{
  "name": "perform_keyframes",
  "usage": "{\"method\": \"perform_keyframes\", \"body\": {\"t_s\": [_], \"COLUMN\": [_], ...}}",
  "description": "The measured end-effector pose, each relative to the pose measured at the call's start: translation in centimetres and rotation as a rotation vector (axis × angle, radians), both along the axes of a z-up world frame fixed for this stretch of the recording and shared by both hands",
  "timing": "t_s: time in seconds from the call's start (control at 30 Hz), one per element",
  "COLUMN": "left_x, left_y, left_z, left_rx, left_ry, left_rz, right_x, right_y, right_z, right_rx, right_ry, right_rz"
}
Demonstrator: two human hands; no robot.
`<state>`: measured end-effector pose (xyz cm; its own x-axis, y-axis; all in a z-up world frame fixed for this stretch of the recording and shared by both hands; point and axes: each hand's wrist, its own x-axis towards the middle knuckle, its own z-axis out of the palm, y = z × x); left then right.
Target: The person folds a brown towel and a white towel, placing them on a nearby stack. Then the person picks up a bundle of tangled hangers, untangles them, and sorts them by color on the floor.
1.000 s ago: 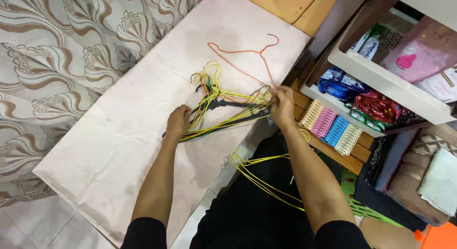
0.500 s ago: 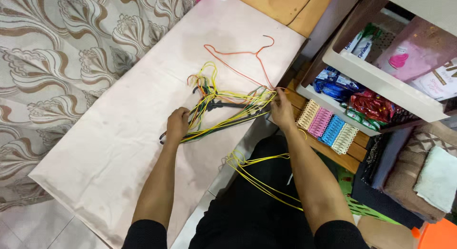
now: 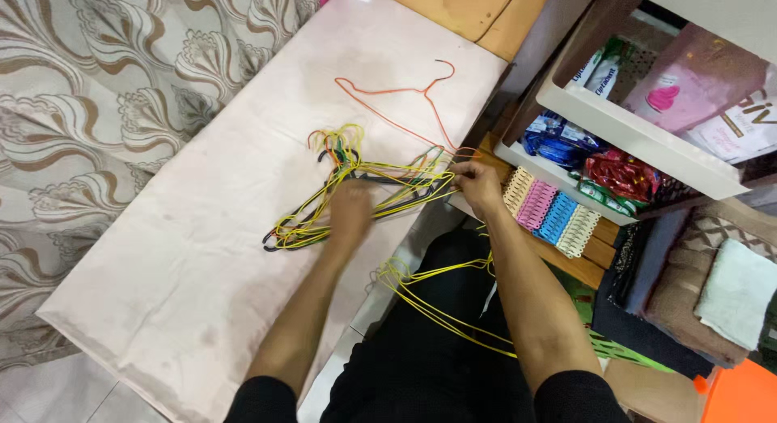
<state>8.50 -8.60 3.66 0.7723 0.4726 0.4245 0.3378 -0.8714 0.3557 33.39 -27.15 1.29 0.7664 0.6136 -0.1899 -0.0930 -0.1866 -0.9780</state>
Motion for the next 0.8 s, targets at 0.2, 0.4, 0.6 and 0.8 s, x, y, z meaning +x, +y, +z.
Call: {"method": "perform_keyframes", "body": {"t_s": [0.2,0.4,0.6,0.8], "left_x": [5.4,6.1,5.7,5.3], "left_y": [-6.8,-7.3,-7.0,-6.4], "left_z": [1.4,1.0,0.7,1.0], "left_rx": [-0.088,-0.137,-0.183,-0.179], "left_ry": [0.025,0.084,-0.016,-0.044], "left_rz": [-0.271,-0.241,-0.286,-0.321], "right_x": [0.0,0.0,-0.8,-1.0], "right_y": [-0.8,-0.6,-0.7,-0.8], "right_z": [0.3,0.5,0.8,0.5], "right_rx": [0.050,0.012,-0.126,-0.102], "right_ry": [-0.009,-0.102,-0.423,-0.812], "right_rz": [0.032,-0.013,-0.111,-0.132]}}
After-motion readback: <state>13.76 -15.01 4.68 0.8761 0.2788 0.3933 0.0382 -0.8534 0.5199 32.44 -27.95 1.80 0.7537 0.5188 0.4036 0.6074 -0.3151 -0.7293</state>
